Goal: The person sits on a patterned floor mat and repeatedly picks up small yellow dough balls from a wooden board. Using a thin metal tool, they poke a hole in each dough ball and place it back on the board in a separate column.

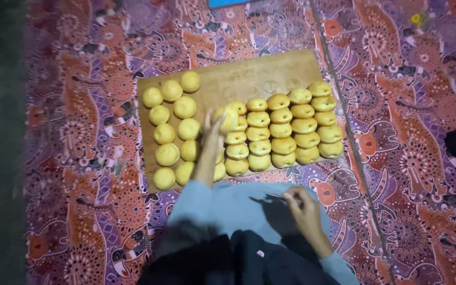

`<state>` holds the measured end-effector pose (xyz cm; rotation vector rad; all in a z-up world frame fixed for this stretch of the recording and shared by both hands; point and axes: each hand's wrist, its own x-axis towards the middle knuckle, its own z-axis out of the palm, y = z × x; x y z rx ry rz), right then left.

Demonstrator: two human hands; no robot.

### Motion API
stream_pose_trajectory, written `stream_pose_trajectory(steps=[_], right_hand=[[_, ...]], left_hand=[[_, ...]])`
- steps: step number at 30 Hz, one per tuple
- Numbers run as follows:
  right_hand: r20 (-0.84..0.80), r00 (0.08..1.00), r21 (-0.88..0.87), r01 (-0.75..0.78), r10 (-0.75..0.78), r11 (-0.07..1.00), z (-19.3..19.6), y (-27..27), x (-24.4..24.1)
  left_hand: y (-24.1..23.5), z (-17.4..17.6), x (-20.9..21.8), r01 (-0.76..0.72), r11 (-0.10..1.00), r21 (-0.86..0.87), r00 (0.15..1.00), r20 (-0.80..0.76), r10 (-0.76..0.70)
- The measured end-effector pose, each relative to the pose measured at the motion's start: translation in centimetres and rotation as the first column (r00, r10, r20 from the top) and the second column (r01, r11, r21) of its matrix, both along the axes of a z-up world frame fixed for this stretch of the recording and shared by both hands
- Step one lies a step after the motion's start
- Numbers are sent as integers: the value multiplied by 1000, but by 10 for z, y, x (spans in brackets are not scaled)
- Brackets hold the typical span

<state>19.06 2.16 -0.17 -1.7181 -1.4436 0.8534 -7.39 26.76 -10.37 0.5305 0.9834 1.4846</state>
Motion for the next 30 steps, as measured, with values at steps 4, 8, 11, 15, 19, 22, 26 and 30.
stream_pose_trajectory(steps=[4, 8, 11, 15, 19, 22, 26, 30], right_hand=[[-53, 981, 329, -161, 188, 931, 41, -6, -34], [-98, 987, 318, -88, 125, 944, 82, -27, -63], [-63, 983, 466, -124, 173, 876, 104, -51, -73], [29, 983, 476, -172, 180, 863, 114, -76, -78], [271, 951, 592, -287, 150, 753, 102, -90, -87], [330, 925, 549, -352, 190, 758, 94, -80, -91], [27, 905, 504, -380, 426, 776, 90, -60, -68], [-41, 915, 465, -338, 401, 818, 72, -45, -63]], left_hand=[[-113, 19, 10, 9, 998, -68, 894, 447, 22], [-204, 59, 18, -5, 997, 81, 854, 519, -37], [-247, 95, 15, -99, 989, 113, 877, 480, 33], [-285, 136, 7, -96, 983, 159, 904, 427, 20], [-316, 152, 29, -63, 985, 161, 976, 214, 27], [-318, 159, 36, -10, 992, 129, 989, 150, -10], [-313, 162, 31, 127, 980, 150, 954, 254, -162], [-315, 151, 48, 96, 985, 140, 948, 289, -133]])
